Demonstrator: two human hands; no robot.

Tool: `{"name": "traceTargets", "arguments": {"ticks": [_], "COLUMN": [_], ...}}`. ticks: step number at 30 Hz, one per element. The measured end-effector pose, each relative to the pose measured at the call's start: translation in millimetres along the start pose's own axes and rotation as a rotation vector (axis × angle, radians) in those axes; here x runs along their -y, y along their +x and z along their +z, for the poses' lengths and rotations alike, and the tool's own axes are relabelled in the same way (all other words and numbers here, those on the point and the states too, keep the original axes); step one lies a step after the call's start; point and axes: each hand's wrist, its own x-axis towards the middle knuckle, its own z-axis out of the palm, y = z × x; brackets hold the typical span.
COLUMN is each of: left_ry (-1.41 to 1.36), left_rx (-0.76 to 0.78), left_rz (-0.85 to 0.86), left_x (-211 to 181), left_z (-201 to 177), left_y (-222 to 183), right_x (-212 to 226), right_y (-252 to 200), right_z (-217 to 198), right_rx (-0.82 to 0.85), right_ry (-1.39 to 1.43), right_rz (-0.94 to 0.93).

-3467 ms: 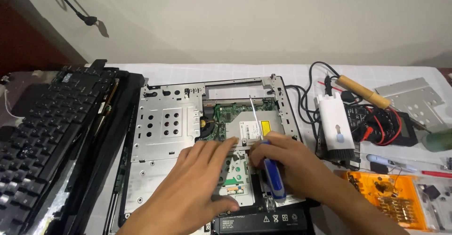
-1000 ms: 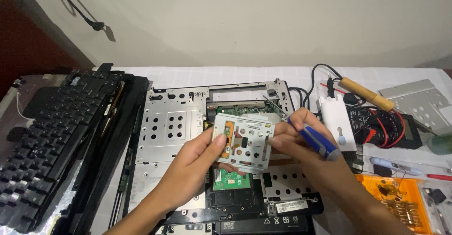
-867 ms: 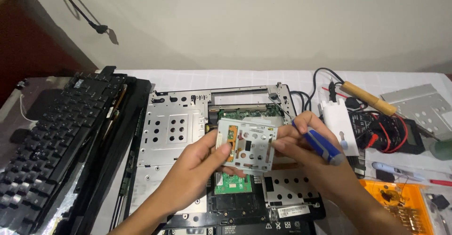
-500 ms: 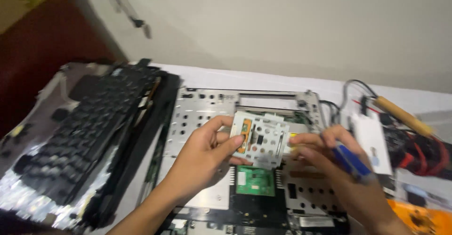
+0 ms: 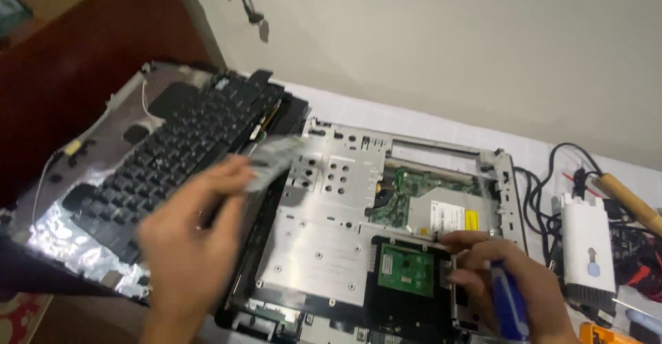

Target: Disassembling a laptop to remove the internal metal frame and the optical drive unit.

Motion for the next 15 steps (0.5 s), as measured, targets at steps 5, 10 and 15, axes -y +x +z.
{"name": "traceTargets", "arguments": {"ticks": [5, 10, 15], "left_ry": [0.198, 0.34, 0.414], "left_rx": [-0.072, -0.111, -0.068], "left_rz": [0.03, 0.065, -0.035], "left_x": [25, 47, 46], "left_z": [-16, -17, -20], "left_y": [-11, -19, -20], "right_x": [21, 23, 27], "right_y": [3, 4, 5], "right_z": [3, 4, 7], "right_rx": [0.096, 0.169, 0.136], "right_ry": [-0.133, -0.286, -0.295], "right_rz": [-0.371, -0.427, -0.499]}}
